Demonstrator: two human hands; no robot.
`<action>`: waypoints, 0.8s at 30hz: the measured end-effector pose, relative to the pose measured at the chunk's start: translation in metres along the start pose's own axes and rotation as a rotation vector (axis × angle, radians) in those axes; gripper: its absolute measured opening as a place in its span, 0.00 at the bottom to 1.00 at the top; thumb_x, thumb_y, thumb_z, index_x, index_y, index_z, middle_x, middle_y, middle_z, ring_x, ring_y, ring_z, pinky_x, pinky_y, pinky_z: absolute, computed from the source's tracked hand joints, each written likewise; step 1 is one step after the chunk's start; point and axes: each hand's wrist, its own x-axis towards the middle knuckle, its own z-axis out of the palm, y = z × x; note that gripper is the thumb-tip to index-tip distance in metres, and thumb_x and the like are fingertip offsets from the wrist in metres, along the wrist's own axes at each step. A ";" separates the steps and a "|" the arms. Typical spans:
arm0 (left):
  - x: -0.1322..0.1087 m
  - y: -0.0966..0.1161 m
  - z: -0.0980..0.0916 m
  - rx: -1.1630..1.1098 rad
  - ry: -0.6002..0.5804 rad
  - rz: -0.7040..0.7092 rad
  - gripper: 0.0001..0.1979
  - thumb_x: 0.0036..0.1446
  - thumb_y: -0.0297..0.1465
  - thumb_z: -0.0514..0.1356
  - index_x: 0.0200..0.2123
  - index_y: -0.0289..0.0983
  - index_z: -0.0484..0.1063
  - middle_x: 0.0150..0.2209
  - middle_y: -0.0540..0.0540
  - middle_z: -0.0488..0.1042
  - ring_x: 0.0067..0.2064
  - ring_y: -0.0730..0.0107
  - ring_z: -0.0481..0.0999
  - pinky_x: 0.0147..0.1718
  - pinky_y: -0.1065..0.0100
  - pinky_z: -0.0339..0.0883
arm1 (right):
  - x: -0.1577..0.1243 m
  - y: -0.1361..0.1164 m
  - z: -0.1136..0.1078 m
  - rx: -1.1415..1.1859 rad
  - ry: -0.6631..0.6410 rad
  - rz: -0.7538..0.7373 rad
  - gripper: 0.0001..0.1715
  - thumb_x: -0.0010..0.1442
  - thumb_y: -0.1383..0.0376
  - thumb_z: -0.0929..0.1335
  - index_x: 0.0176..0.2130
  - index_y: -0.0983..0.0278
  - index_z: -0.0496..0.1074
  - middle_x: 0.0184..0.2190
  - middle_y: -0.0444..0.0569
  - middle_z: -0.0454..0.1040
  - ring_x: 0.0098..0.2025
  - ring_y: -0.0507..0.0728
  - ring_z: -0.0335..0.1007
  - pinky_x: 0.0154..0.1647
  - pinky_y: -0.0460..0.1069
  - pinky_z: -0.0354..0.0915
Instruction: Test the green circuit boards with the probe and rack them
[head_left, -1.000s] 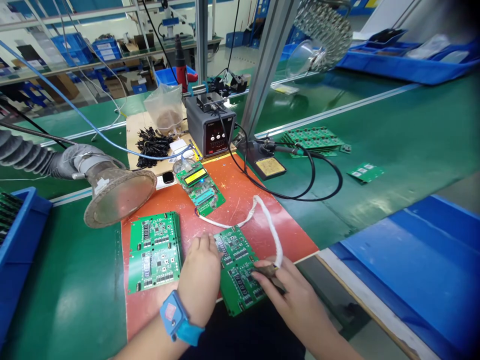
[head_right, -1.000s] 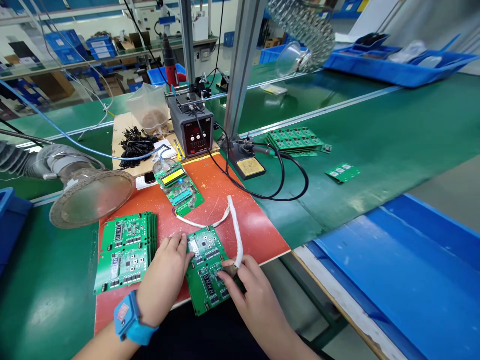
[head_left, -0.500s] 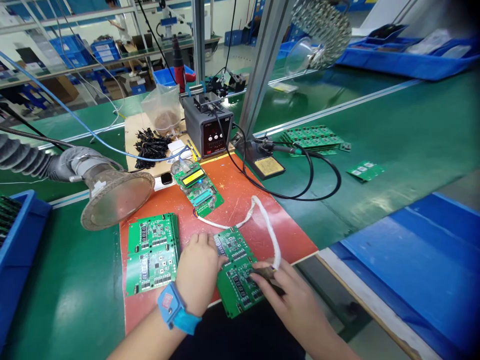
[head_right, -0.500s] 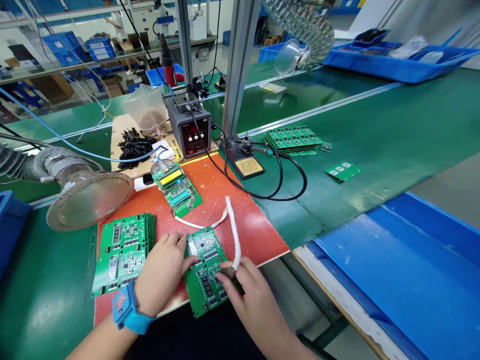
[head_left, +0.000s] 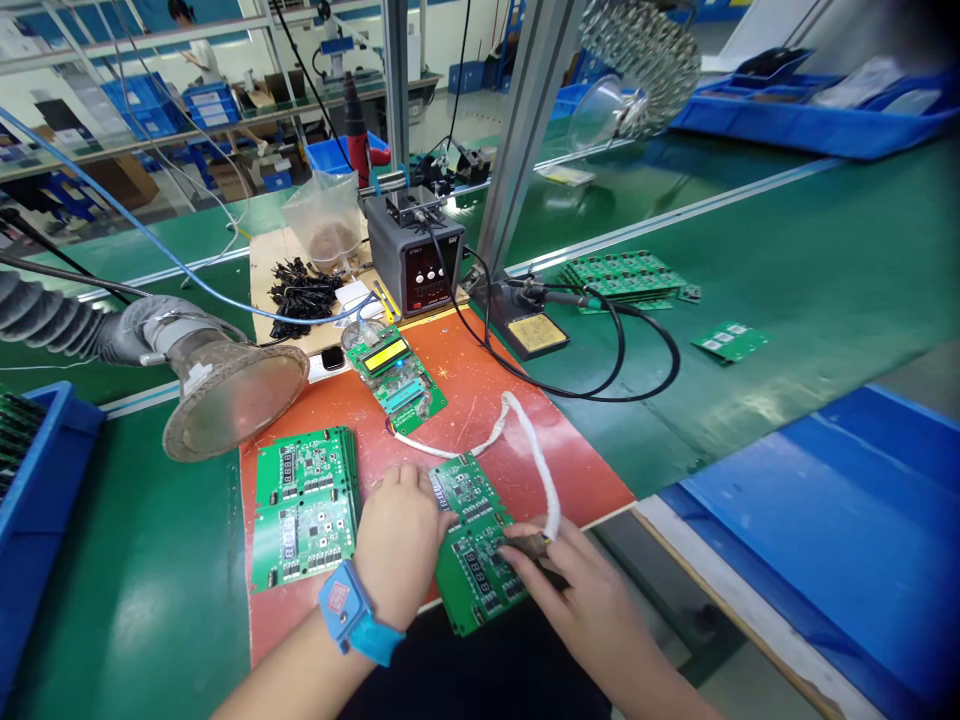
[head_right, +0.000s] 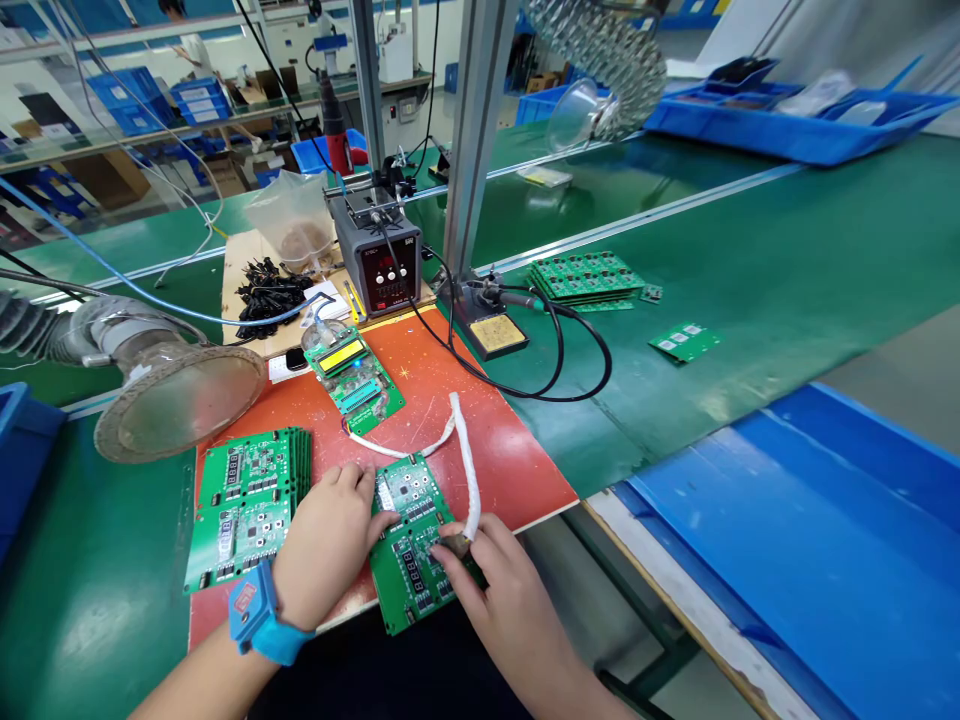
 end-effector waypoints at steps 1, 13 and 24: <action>0.000 0.000 0.000 -0.001 0.006 0.002 0.16 0.52 0.37 0.61 0.38 0.29 0.71 0.34 0.39 0.71 0.37 0.56 0.71 0.34 0.60 0.69 | 0.000 0.000 0.000 0.001 0.000 0.004 0.08 0.60 0.62 0.63 0.36 0.63 0.70 0.32 0.50 0.72 0.35 0.55 0.72 0.36 0.49 0.70; -0.001 0.002 -0.001 -0.004 0.002 -0.001 0.17 0.53 0.37 0.61 0.40 0.28 0.71 0.36 0.38 0.71 0.39 0.55 0.70 0.37 0.59 0.68 | 0.001 -0.002 -0.001 -0.010 0.017 0.006 0.09 0.60 0.61 0.63 0.36 0.62 0.70 0.32 0.50 0.72 0.35 0.55 0.72 0.35 0.49 0.70; 0.000 0.001 -0.002 0.014 0.016 0.007 0.17 0.52 0.39 0.61 0.38 0.30 0.69 0.34 0.40 0.69 0.38 0.55 0.68 0.37 0.57 0.66 | 0.001 -0.002 -0.003 0.024 0.001 0.030 0.08 0.60 0.61 0.64 0.36 0.62 0.70 0.32 0.49 0.73 0.35 0.55 0.72 0.37 0.48 0.70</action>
